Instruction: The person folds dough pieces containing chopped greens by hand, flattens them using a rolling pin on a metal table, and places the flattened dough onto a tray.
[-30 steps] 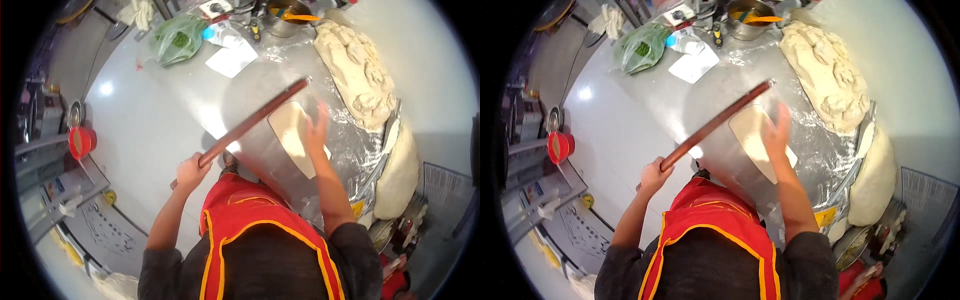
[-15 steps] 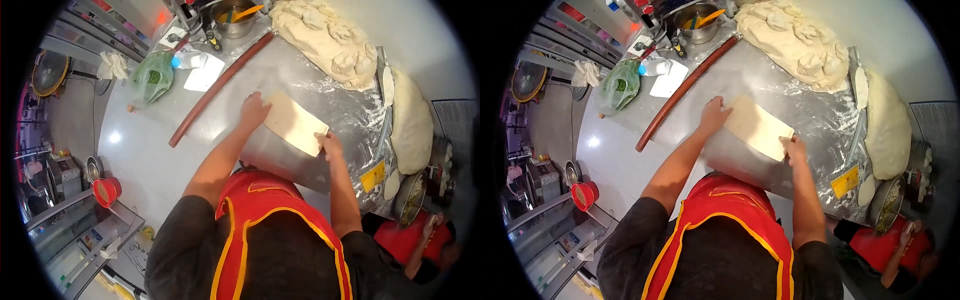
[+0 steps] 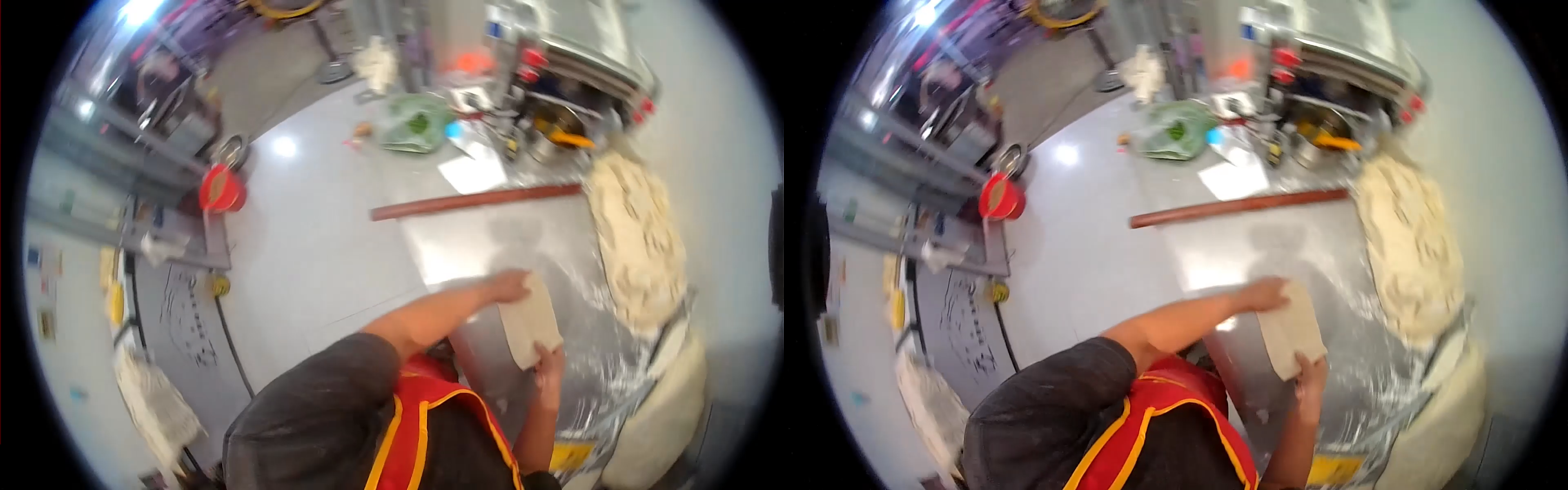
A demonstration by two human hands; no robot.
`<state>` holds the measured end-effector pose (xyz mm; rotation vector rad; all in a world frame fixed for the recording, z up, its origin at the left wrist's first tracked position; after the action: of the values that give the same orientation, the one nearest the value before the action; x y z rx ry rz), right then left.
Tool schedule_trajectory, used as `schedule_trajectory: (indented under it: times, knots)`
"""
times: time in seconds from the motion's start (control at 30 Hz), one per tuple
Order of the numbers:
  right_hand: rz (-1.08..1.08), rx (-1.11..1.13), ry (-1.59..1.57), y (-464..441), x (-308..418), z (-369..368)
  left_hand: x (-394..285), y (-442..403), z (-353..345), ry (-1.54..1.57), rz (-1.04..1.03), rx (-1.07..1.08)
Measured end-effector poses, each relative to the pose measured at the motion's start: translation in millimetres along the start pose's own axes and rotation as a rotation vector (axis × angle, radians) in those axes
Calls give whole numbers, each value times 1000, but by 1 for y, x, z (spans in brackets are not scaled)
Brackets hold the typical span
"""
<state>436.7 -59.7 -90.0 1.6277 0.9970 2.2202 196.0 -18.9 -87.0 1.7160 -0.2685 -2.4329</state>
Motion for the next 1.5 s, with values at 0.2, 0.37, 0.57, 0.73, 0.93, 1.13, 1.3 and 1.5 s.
schedule_trajectory:
  times: [0.2,0.37,0.57,0.73,0.93,1.13,1.3,1.5]
  knots:
    - [20,282,-408,19,71,-66,-27,117,47,666,69,-62]
    - [164,660,58,72,93,-236,54,316,141,981,33,-626]
    - [-72,1148,306,203,-49,-484,169,624,168,951,202,-1095]
    - [-116,1252,645,353,-167,-691,243,888,179,967,222,-1493]
    - [117,1616,943,607,-202,-886,247,1156,184,1105,-96,-2022]
    - [356,2077,935,840,-241,-1062,227,1380,215,903,-67,-2404]
    - [447,2299,835,1055,-261,-1195,215,1571,256,825,-288,-2647]
    - [736,2385,836,1285,-322,-1324,218,1792,288,745,-587,-2689]
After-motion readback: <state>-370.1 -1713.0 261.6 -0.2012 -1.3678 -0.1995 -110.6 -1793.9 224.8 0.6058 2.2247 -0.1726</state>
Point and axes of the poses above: each hand's wrist, its own y-axis away from the middle knuckle, its own z-axis out of the back of the hand, x = y × z, the point moved 9 cm from there along -y, towards the middle knuckle, and after that the axes turned 10 degrees about y, right-handed, at the moved point
